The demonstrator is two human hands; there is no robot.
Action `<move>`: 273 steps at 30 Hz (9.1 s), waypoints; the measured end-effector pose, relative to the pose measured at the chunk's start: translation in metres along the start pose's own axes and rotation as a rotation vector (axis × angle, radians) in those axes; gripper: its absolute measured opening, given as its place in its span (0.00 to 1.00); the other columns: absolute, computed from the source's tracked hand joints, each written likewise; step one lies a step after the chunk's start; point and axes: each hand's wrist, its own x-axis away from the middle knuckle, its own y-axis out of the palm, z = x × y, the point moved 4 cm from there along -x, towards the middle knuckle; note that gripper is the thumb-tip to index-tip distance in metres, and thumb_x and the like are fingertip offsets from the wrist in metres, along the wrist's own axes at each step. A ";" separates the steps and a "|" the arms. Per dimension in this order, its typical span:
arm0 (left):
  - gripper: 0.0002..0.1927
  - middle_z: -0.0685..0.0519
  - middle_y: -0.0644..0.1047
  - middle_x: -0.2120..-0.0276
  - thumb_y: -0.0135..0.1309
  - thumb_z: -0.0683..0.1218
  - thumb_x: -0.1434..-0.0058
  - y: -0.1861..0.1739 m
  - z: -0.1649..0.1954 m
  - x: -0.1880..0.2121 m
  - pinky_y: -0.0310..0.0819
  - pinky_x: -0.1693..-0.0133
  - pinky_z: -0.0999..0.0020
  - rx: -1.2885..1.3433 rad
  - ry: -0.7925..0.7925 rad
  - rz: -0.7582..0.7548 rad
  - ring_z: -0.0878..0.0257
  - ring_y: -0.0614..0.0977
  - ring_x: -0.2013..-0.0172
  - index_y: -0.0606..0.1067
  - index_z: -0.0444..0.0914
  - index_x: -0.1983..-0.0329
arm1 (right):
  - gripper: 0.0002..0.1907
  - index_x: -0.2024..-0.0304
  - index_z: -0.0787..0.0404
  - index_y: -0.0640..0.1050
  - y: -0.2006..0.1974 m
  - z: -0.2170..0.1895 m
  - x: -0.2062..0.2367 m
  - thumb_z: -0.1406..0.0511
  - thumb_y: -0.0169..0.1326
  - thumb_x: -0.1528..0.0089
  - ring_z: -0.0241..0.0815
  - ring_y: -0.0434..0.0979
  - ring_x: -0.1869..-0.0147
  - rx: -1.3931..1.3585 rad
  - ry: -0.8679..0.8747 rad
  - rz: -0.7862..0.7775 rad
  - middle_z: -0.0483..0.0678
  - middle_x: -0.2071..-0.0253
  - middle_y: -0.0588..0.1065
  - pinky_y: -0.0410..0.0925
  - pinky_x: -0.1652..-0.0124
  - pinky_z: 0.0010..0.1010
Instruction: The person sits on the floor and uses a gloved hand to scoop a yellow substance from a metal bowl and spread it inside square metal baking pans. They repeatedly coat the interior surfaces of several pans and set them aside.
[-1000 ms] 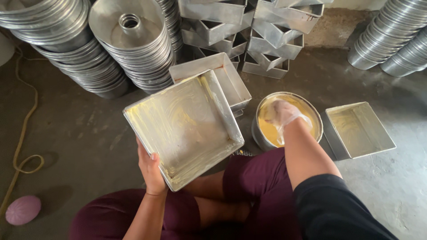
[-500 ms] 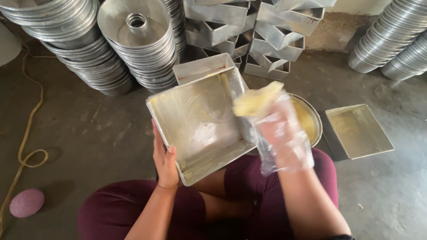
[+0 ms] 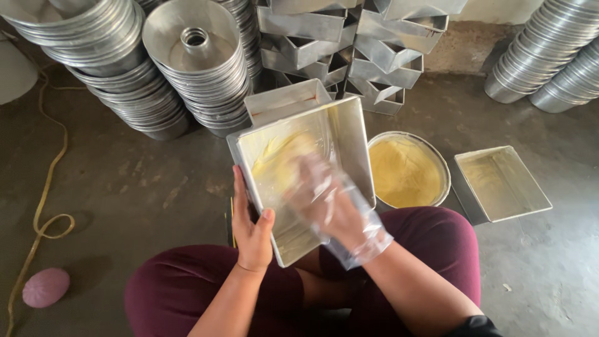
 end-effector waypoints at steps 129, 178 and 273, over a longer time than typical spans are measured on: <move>0.55 0.40 0.56 0.23 0.54 0.64 0.35 -0.024 -0.042 -0.044 0.50 0.26 0.60 0.024 0.087 0.007 0.53 0.59 0.24 0.45 0.28 0.20 | 0.11 0.55 0.58 0.77 -0.040 -0.008 -0.061 0.68 0.56 0.40 0.40 0.76 0.65 1.242 -0.218 0.028 0.47 0.60 0.78 0.71 0.66 0.28; 0.44 0.44 0.60 0.24 0.53 0.42 0.39 -0.047 -0.015 -0.047 0.54 0.28 0.63 -0.057 0.061 0.063 0.56 0.64 0.26 0.52 0.32 0.21 | 0.11 0.45 0.64 0.74 -0.017 -0.037 -0.062 0.68 0.46 0.28 0.46 0.79 0.48 0.087 0.050 -0.045 0.51 0.48 0.75 0.74 0.47 0.33; 0.36 0.45 0.58 0.25 0.37 0.59 0.25 -0.048 -0.060 -0.030 0.55 0.31 0.61 0.268 -0.123 -0.037 0.55 0.62 0.28 0.49 0.36 0.21 | 0.21 0.39 0.62 0.73 -0.046 0.087 -0.087 0.61 0.48 0.33 0.30 0.74 0.58 0.496 -0.041 0.215 0.41 0.54 0.76 0.71 0.60 0.24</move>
